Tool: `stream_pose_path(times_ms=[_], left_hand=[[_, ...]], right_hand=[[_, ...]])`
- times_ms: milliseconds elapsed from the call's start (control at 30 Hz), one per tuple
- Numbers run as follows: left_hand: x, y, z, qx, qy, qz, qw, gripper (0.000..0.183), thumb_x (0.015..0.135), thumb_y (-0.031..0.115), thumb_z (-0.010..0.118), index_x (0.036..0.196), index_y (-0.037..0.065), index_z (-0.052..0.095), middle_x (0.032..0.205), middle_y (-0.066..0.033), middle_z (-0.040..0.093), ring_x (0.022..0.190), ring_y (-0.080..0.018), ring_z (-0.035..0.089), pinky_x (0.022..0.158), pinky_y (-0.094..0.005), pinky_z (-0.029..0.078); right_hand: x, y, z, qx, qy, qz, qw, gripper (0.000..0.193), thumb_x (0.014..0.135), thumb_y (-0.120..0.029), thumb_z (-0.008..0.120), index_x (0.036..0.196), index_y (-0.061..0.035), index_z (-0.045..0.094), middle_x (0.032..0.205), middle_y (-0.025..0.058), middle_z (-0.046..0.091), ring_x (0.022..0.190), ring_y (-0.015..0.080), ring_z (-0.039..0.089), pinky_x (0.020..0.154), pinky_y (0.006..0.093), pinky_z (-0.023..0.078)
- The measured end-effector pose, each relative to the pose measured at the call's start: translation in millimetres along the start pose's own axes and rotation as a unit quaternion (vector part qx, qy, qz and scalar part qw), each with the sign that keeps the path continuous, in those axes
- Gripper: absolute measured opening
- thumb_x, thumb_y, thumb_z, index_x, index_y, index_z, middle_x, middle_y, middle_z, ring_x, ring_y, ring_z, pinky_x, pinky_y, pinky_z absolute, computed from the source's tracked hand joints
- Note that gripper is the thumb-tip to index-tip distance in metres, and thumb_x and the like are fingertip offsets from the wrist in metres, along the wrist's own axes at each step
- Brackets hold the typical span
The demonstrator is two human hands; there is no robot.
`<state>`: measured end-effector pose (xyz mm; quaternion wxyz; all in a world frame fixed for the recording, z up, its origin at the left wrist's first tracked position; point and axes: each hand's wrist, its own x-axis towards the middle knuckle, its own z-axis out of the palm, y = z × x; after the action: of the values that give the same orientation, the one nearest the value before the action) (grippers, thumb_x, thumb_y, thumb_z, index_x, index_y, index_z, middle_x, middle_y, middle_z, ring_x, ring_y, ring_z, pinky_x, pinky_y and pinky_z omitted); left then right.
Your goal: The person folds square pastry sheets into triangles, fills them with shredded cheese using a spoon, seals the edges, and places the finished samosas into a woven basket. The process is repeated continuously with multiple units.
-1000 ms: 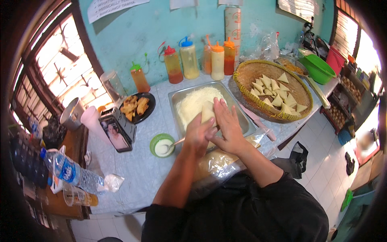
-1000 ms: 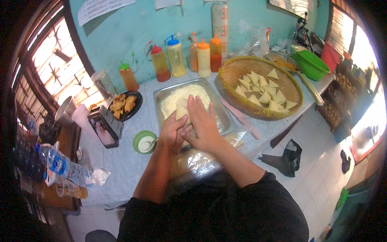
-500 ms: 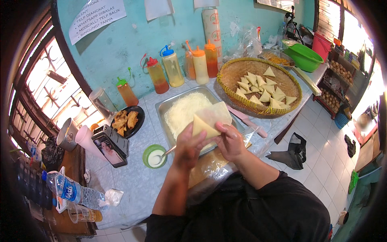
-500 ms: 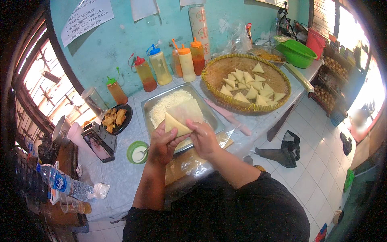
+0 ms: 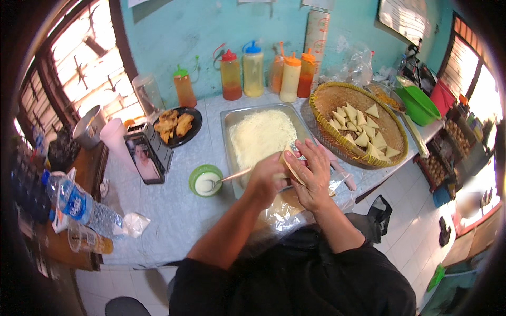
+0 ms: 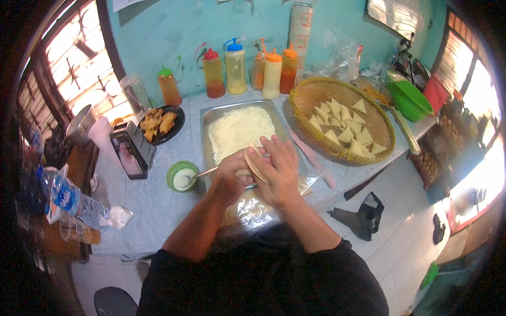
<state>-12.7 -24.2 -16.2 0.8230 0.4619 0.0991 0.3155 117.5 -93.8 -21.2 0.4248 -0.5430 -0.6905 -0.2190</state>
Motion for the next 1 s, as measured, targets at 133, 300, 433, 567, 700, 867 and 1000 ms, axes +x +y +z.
stream_pose_path(times_ms=[133, 300, 433, 567, 700, 867, 1000], left_hand=[[-2.3, 3.0, 2.3, -0.12, 0.059, -0.042, 0.99, 0.036, 0.092, 0.025, 0.043, 0.12, 0.004, 0.049, 0.115, -0.0102, 0.054, 0.097, -0.0202, 0.057, 0.077, -0.035, 0.049], [-0.6, 15.7, -11.9, -0.131, 0.03, -0.113, 0.985, 0.052, 0.095, 0.037, 0.036, 0.132, 0.001, 0.037, 0.123, -0.0128, 0.053, 0.106, -0.0275, 0.057, 0.084, -0.0401, 0.05], [-2.3, 27.2, -8.5, -0.106, -0.041, -0.126, 0.985, 0.055, 0.096, 0.041, 0.034, 0.135, 0.004, 0.035, 0.128, -0.0135, 0.05, 0.118, -0.0271, 0.048, 0.099, -0.04, 0.037], [-12.4, 33.6, 8.2, 0.022, 0.087, -0.038, 0.995, 0.053, 0.094, 0.036, 0.044, 0.137, 0.004, 0.036, 0.137, -0.0142, 0.042, 0.131, -0.0263, 0.035, 0.11, -0.037, 0.02], [-12.6, 40.5, -0.7, 0.394, -0.033, 0.137, 0.908, 0.05, 0.085, 0.017, 0.065, 0.127, 0.001, 0.045, 0.131, -0.0152, 0.048, 0.126, -0.0229, 0.04, 0.105, -0.0323, 0.028], [-31.5, 38.2, -2.7, 0.361, 0.043, 0.132, 0.922, 0.036, 0.084, 0.019, 0.067, 0.113, 0.001, 0.054, 0.099, -0.0094, 0.063, 0.087, -0.0171, 0.058, 0.08, -0.0289, 0.046], [-58.6, 40.2, -13.6, 0.177, 0.07, 0.076, 0.979, 0.026, 0.087, 0.013, 0.063, 0.106, -0.002, 0.056, 0.093, -0.0055, 0.062, 0.081, -0.0115, 0.058, 0.074, -0.0258, 0.047]], right_hand=[[-0.7, 2.0, -5.6, -0.083, -0.062, -0.023, 0.994, 0.049, 0.074, -0.027, 0.064, 0.122, -0.0183, 0.059, 0.126, 0.0142, 0.051, 0.123, 0.0364, 0.042, 0.103, 0.0548, 0.024], [13.4, -3.4, -18.5, -0.055, -0.131, -0.046, 0.989, 0.055, 0.072, -0.027, 0.065, 0.125, -0.014, 0.055, 0.128, 0.0134, 0.051, 0.128, 0.0358, 0.037, 0.107, 0.053, 0.018], [15.8, 7.8, -18.6, -0.033, -0.118, -0.056, 0.991, 0.055, 0.073, -0.025, 0.065, 0.126, -0.0125, 0.054, 0.12, 0.0125, 0.057, 0.125, 0.0348, 0.042, 0.106, 0.0536, 0.021], [12.5, 26.1, -12.3, 0.245, -0.084, 0.108, 0.96, 0.046, 0.08, -0.019, 0.064, 0.124, -0.0067, 0.056, 0.111, 0.0102, 0.062, 0.115, 0.0272, 0.051, 0.101, 0.0387, 0.031], [19.6, -2.3, -26.7, 0.512, -0.115, 0.352, 0.775, 0.043, 0.083, -0.021, 0.065, 0.117, 0.0044, 0.057, 0.106, 0.0069, 0.06, 0.098, 0.0126, 0.054, 0.087, 0.0257, 0.04], [29.4, -24.6, -28.4, 0.514, -0.216, 0.379, 0.738, 0.044, 0.081, -0.023, 0.064, 0.114, 0.0047, 0.056, 0.101, 0.008, 0.062, 0.092, 0.0156, 0.056, 0.084, 0.0276, 0.04], [36.1, -46.1, -14.6, 0.503, -0.287, 0.376, 0.723, 0.042, 0.081, -0.025, 0.062, 0.11, 0.0048, 0.056, 0.097, 0.0082, 0.062, 0.086, 0.0175, 0.058, 0.08, 0.0293, 0.042]])
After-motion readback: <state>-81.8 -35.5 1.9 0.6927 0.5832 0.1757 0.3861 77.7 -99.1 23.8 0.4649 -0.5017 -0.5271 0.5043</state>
